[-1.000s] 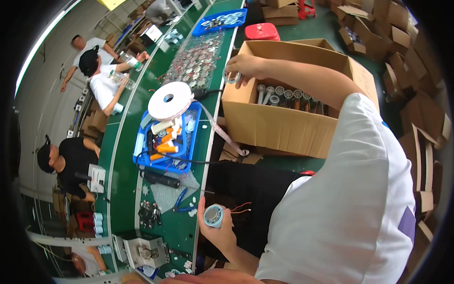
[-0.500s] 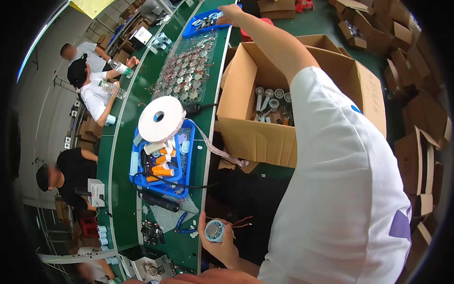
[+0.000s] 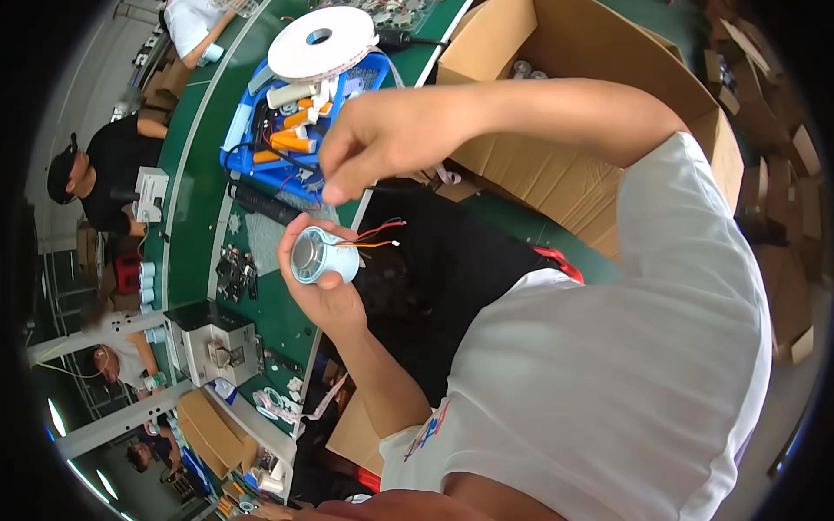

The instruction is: Assemble and pack small electronic components into cardboard boxes on a production line.

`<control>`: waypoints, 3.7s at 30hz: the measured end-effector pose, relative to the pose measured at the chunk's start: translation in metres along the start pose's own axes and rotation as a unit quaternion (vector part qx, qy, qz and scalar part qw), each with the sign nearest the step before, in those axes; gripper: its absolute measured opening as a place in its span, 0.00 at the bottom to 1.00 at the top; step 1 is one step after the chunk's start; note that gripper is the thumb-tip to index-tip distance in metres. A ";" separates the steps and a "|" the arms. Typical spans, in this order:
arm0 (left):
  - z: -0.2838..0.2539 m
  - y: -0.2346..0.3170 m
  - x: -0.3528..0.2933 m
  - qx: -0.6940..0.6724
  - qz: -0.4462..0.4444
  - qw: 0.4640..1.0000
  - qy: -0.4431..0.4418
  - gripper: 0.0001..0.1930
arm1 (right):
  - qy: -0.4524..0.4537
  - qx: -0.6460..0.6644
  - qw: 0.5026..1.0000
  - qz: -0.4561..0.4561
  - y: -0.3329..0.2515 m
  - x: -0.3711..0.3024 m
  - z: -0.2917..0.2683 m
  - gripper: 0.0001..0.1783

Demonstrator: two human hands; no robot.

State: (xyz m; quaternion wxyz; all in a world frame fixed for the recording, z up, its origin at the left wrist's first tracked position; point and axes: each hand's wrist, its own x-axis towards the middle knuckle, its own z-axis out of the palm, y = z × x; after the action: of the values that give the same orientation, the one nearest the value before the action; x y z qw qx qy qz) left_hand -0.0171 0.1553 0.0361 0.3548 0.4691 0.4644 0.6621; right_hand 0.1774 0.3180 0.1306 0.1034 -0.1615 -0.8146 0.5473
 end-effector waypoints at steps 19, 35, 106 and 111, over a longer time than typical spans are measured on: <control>-0.050 0.018 -0.040 0.024 -0.042 0.998 0.040 0.30 | 0.128 -0.202 0.916 -0.321 -0.017 0.045 0.072 0.04; -0.038 0.012 -0.055 0.069 -0.062 0.996 0.014 0.34 | 0.410 -0.017 0.900 0.144 0.108 -0.034 -0.177 0.06; -0.062 0.019 -0.249 0.284 -0.273 0.910 0.126 0.36 | 0.007 -0.066 0.973 0.221 0.193 0.099 0.305 0.23; -0.074 0.021 -0.282 0.271 -0.264 0.902 0.209 0.30 | -0.124 -0.041 0.974 0.183 0.211 0.106 0.307 0.16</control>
State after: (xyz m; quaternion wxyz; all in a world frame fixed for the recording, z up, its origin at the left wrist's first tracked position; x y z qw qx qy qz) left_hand -0.0008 -0.1279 -0.0359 0.2702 0.2580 0.7965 0.4754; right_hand 0.0048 0.1676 -0.1821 -0.1069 -0.2425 -0.7995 0.5391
